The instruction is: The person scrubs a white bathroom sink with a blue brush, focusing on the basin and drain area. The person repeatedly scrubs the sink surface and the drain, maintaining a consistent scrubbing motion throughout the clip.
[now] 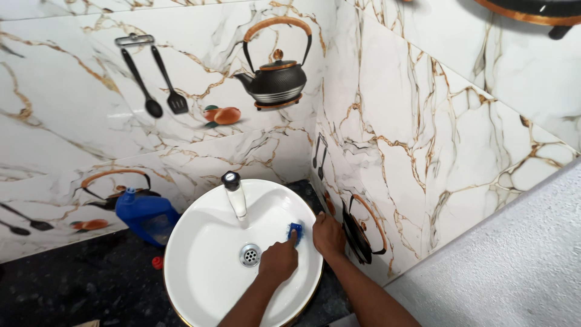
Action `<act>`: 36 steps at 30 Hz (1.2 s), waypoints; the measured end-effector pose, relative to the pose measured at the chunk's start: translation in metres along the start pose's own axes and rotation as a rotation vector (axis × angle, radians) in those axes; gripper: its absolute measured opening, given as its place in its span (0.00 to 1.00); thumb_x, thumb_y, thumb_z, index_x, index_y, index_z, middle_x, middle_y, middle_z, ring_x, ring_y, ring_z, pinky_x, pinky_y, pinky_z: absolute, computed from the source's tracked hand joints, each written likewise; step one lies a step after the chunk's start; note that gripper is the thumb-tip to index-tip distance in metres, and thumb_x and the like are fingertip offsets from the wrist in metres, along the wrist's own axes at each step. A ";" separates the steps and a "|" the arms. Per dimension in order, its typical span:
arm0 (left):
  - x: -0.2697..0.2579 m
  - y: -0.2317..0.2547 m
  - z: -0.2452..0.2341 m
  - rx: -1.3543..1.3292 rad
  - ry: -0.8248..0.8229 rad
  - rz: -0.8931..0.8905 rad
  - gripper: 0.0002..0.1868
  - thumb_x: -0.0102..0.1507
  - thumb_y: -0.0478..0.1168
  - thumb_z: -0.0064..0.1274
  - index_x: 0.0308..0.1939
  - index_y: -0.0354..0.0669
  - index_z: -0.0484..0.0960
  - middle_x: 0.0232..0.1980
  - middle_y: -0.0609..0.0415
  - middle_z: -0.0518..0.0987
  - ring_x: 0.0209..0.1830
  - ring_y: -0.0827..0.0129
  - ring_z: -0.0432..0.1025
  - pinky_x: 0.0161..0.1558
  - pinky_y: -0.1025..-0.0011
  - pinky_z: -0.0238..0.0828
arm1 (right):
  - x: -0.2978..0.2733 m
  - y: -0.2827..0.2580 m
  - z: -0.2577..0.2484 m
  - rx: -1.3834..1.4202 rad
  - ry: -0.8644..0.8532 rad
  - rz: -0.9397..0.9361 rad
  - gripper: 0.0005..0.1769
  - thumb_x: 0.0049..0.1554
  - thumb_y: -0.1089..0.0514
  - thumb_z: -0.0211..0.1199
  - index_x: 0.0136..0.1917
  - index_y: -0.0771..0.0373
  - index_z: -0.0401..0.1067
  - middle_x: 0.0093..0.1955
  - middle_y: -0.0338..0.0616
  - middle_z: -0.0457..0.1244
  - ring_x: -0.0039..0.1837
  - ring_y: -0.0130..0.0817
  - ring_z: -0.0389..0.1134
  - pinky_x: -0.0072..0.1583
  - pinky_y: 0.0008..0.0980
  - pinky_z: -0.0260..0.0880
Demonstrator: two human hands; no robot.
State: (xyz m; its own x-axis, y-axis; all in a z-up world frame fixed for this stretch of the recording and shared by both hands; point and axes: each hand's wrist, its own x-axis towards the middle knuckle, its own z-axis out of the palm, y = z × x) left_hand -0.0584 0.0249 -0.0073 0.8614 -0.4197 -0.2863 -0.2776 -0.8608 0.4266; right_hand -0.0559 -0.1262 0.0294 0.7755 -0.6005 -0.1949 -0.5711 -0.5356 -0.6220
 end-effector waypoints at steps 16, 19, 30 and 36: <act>-0.006 -0.099 -0.005 0.181 0.103 -0.306 0.34 0.69 0.42 0.38 0.80 0.57 0.53 0.47 0.45 0.82 0.44 0.54 0.80 0.46 0.54 0.78 | 0.005 0.010 0.006 -0.006 0.020 -0.036 0.31 0.66 0.43 0.40 0.48 0.66 0.79 0.54 0.63 0.69 0.57 0.64 0.70 0.60 0.57 0.69; -0.003 -0.073 0.009 0.124 0.055 -0.230 0.32 0.70 0.44 0.38 0.80 0.59 0.54 0.48 0.44 0.82 0.46 0.52 0.79 0.48 0.53 0.76 | 0.002 0.010 0.006 -0.024 0.019 -0.057 0.32 0.67 0.43 0.40 0.47 0.67 0.79 0.52 0.62 0.71 0.55 0.63 0.72 0.60 0.56 0.70; -0.006 -0.157 -0.005 0.260 0.115 -0.208 0.33 0.67 0.38 0.38 0.79 0.48 0.57 0.47 0.44 0.82 0.46 0.53 0.80 0.47 0.54 0.78 | -0.023 -0.001 0.000 -0.098 0.384 -0.410 0.21 0.62 0.48 0.54 0.57 0.67 0.75 0.51 0.58 0.68 0.51 0.59 0.70 0.53 0.54 0.70; -0.014 -0.192 -0.031 0.033 0.103 -0.309 0.33 0.66 0.41 0.41 0.77 0.46 0.58 0.47 0.43 0.83 0.44 0.51 0.81 0.45 0.55 0.79 | -0.040 -0.012 -0.001 -0.308 0.488 -0.865 0.10 0.60 0.56 0.60 0.51 0.62 0.76 0.50 0.47 0.68 0.51 0.47 0.71 0.50 0.46 0.70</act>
State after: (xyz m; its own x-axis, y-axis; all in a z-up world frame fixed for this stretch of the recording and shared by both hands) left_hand -0.0041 0.2050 -0.0582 0.9450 -0.1072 -0.3090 -0.0085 -0.9525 0.3043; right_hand -0.0807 -0.0966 0.0452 0.7991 -0.0775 0.5962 0.0307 -0.9851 -0.1692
